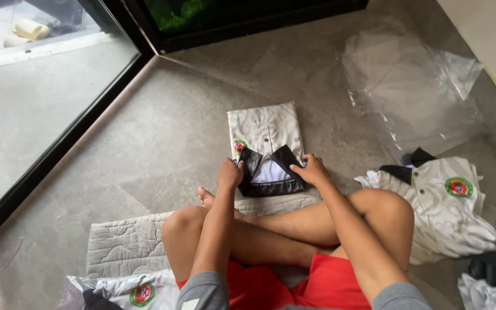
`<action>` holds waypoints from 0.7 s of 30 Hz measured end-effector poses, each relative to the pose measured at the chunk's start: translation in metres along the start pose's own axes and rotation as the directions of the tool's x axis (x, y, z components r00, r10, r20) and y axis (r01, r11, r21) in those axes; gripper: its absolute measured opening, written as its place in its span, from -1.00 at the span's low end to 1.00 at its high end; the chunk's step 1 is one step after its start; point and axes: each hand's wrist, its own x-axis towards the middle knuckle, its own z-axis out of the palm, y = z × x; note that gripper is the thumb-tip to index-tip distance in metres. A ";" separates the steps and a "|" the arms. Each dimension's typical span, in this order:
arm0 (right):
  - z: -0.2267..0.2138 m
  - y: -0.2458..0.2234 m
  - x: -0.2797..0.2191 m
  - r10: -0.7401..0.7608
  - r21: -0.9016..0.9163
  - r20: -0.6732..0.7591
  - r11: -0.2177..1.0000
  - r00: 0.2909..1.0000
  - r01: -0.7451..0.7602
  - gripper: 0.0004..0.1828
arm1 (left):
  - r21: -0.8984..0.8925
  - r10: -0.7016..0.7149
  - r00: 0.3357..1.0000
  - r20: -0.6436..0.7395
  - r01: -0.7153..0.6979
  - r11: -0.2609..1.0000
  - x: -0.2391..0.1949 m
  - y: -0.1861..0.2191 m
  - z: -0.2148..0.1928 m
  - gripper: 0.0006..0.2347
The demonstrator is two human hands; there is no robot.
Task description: Folding shirts and placing them into individual plastic bags for packaging.
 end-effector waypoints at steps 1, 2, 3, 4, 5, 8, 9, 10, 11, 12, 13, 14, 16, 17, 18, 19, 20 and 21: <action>0.007 0.012 0.023 -0.007 -0.002 0.001 1.000 1.000 0.007 -0.28 | -0.003 -0.003 1.000 -0.006 0.003 1.000 -0.009 0.009 -0.010 -0.56; 0.013 0.025 0.047 0.049 0.088 -0.112 0.995 0.993 -0.039 -0.37 | -0.016 -0.015 0.999 -0.052 0.014 1.000 -0.017 0.019 -0.020 -0.63; 0.023 0.043 0.067 0.124 0.185 -0.212 0.979 0.969 -0.085 -0.46 | -0.024 -0.031 0.996 -0.087 0.029 0.999 -0.028 0.026 -0.025 -0.69; 0.028 0.044 0.065 0.128 0.184 -0.207 0.979 0.970 -0.090 -0.46 | -0.023 -0.035 0.996 -0.082 0.034 0.999 -0.024 0.021 -0.020 -0.69; 0.033 0.044 0.063 0.119 0.202 -0.235 0.977 0.965 -0.071 -0.55 | -0.042 -0.036 0.997 -0.074 0.033 0.999 -0.019 0.016 -0.017 -0.70; 0.036 0.031 0.053 0.098 0.162 -0.276 0.985 0.956 -0.054 -0.68 | -0.082 -0.052 0.996 -0.074 0.046 0.996 -0.005 0.012 -0.017 -0.70; 0.041 0.032 0.042 0.095 0.091 -0.275 0.993 0.957 -0.073 -0.72 | -0.106 -0.083 0.995 -0.064 0.076 0.991 -0.008 0.007 -0.013 -0.70; 0.040 0.026 0.042 0.098 0.089 -0.264 0.993 0.960 -0.077 -0.72 | -0.103 -0.093 0.994 -0.059 0.087 0.991 -0.004 0.007 -0.013 -0.70; 0.041 0.023 0.040 0.100 0.060 -0.294 0.995 0.951 -0.086 -0.75 | -0.114 -0.115 0.992 -0.060 0.108 0.988 -0.001 0.007 -0.012 -0.70; 0.041 0.019 0.039 0.099 0.031 -0.324 0.995 0.941 -0.095 -0.77 | -0.125 -0.137 0.989 -0.060 0.129 0.984 0.002 0.006 -0.011 -0.71; 0.036 0.012 0.034 0.099 0.026 -0.321 0.995 0.942 -0.096 -0.77 | -0.127 -0.142 0.988 -0.058 0.134 0.983 -0.003 0.012 -0.015 -0.71; 0.031 0.005 0.028 0.127 0.041 -0.331 0.992 0.935 -0.120 -0.71 | -0.142 -0.130 0.989 -0.064 0.120 0.983 -0.007 0.017 -0.019 -0.73; 0.030 0.006 0.028 0.155 0.045 -0.333 0.988 0.930 -0.149 -0.65 | -0.161 -0.132 0.989 -0.064 0.120 0.980 -0.010 0.016 -0.017 -0.74; 0.032 0.012 0.035 0.166 0.032 -0.332 0.986 0.928 -0.165 -0.71 | -0.173 -0.135 0.988 -0.073 0.121 0.977 -0.004 0.013 -0.014 -0.75; 0.034 0.018 0.042 0.178 0.020 -0.332 0.983 0.927 -0.181 -0.76 | -0.185 -0.139 0.987 -0.082 0.122 0.975 0.001 0.010 -0.011 -0.77; 0.035 0.021 0.046 0.179 0.017 -0.331 0.983 0.927 -0.184 -0.76 | -0.186 -0.141 0.987 -0.078 0.124 0.975 0.010 0.004 -0.004 -0.77; 0.035 0.023 0.049 0.190 0.033 -0.332 0.981 0.924 -0.190 -0.76 | -0.202 -0.150 0.986 -0.075 0.132 0.970 0.018 -0.002 0.002 -0.76; 0.037 0.026 0.051 0.202 0.050 -0.333 0.979 0.921 -0.197 -0.76 | -0.217 -0.160 0.985 -0.072 0.141 0.966 0.025 -0.009 0.009 -0.75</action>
